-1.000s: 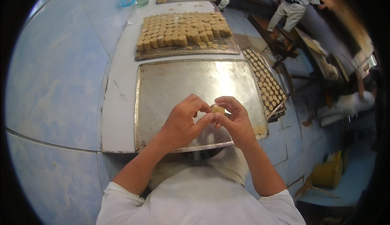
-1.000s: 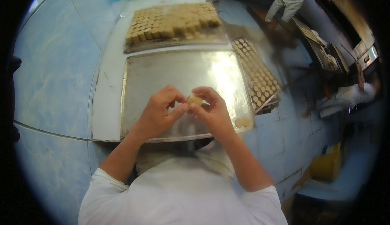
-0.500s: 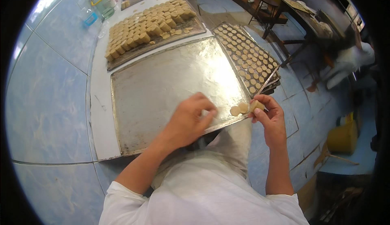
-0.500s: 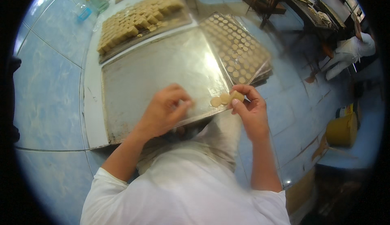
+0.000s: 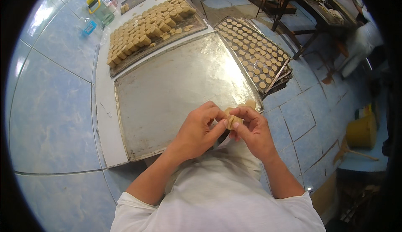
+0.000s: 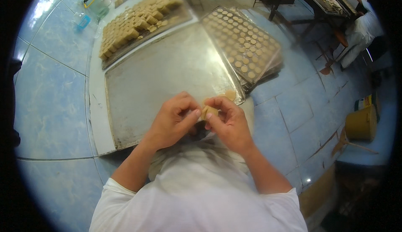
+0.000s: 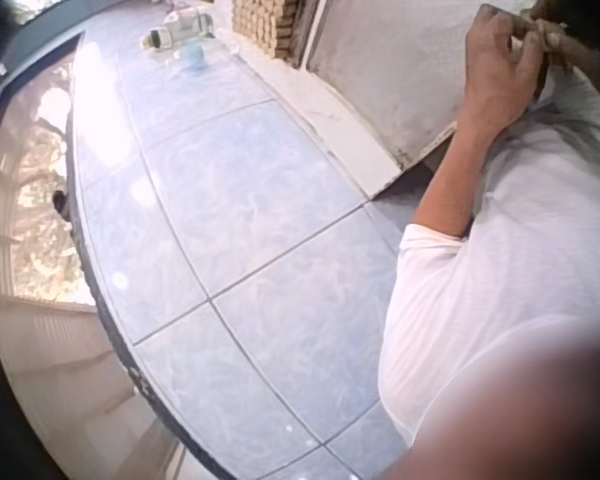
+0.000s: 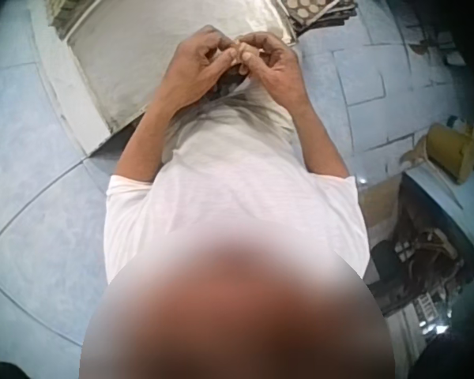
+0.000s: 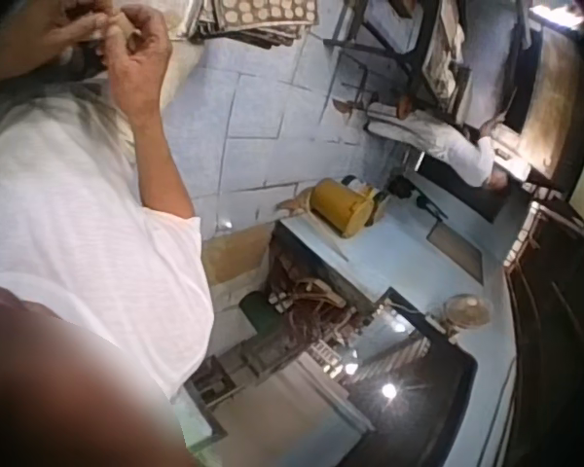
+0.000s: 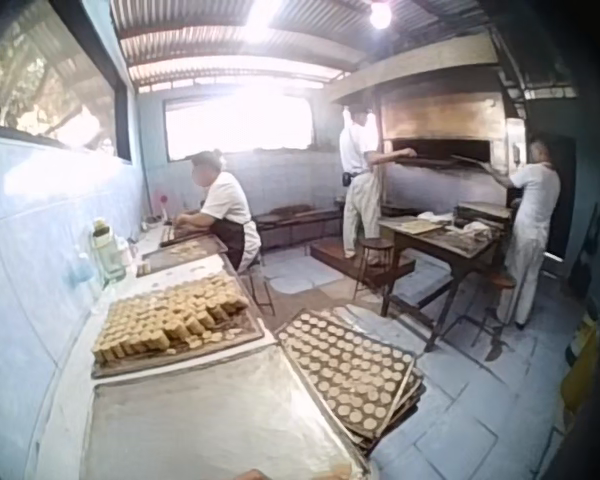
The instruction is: The person arranges small round cookies onto a metal baking tray, picking them from a larger tray of dough and placing them in neat rows. The person continues filling the tray and then moves it aside to begin on a new tray.
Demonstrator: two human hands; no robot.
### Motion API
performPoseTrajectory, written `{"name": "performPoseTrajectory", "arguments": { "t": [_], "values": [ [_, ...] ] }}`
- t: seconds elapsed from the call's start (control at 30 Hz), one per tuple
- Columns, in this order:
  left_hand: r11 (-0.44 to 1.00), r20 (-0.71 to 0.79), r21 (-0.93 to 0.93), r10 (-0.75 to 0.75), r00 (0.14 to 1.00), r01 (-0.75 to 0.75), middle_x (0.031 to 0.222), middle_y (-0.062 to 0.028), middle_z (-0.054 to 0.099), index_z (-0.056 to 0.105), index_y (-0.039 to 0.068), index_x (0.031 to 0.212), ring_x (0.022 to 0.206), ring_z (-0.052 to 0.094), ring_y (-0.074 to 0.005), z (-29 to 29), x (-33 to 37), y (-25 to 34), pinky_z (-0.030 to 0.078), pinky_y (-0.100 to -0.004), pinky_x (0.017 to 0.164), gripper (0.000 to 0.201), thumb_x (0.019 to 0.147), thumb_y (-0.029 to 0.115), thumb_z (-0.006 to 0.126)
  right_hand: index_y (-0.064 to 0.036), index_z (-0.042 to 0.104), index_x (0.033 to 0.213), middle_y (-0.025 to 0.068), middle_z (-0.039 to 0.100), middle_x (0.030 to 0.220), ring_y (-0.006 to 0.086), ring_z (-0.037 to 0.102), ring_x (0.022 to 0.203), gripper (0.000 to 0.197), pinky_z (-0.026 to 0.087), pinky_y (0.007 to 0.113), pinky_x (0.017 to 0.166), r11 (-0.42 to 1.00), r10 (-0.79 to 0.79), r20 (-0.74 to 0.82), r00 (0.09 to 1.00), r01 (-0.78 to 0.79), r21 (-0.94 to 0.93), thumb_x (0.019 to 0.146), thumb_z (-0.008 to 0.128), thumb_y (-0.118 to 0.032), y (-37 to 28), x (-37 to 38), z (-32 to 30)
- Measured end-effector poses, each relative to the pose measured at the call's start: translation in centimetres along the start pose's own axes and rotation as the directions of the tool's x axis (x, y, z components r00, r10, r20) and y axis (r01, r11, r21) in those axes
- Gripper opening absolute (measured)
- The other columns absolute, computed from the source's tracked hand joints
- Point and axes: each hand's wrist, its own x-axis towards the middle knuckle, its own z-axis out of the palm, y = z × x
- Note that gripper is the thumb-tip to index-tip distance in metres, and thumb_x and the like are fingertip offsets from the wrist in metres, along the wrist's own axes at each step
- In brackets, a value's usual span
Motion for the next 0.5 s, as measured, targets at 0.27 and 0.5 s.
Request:
{"name": "performPoseTrajectory", "arguments": {
  "t": [0.27,0.5],
  "values": [
    [0.927,-0.115,0.374,0.052,0.992,-0.006,0.093,-0.0120,0.064,0.073,0.001,0.095,0.081,0.065,-0.0287,-1.5,-0.5,-1.4,0.052,-0.0392,0.075,0.012,0.097,0.013,0.072,0.0000,0.065,0.128,0.0072,0.071,0.117,0.0105,0.070,0.089,0.029,0.057,0.024,0.074,0.995,-0.074,-0.105,0.992,0.067,-0.070,0.099,0.068,0.002,-0.1,-0.7,0.5],
    [0.996,-0.021,0.092,0.024,0.999,-0.022,0.094,-0.0144,0.067,0.072,0.000,0.094,0.083,0.067,-0.0328,-1.9,-2.2,-1.2,0.053,-0.0423,0.076,0.013,0.095,0.013,0.076,0.0007,0.063,0.130,0.0062,0.071,0.116,0.0101,0.070,0.091,0.032,0.059,0.025,0.079,0.997,-0.039,0.023,0.999,0.040,-0.059,0.099,0.069,0.003,0.4,-0.3,2.2]
  ]
}}
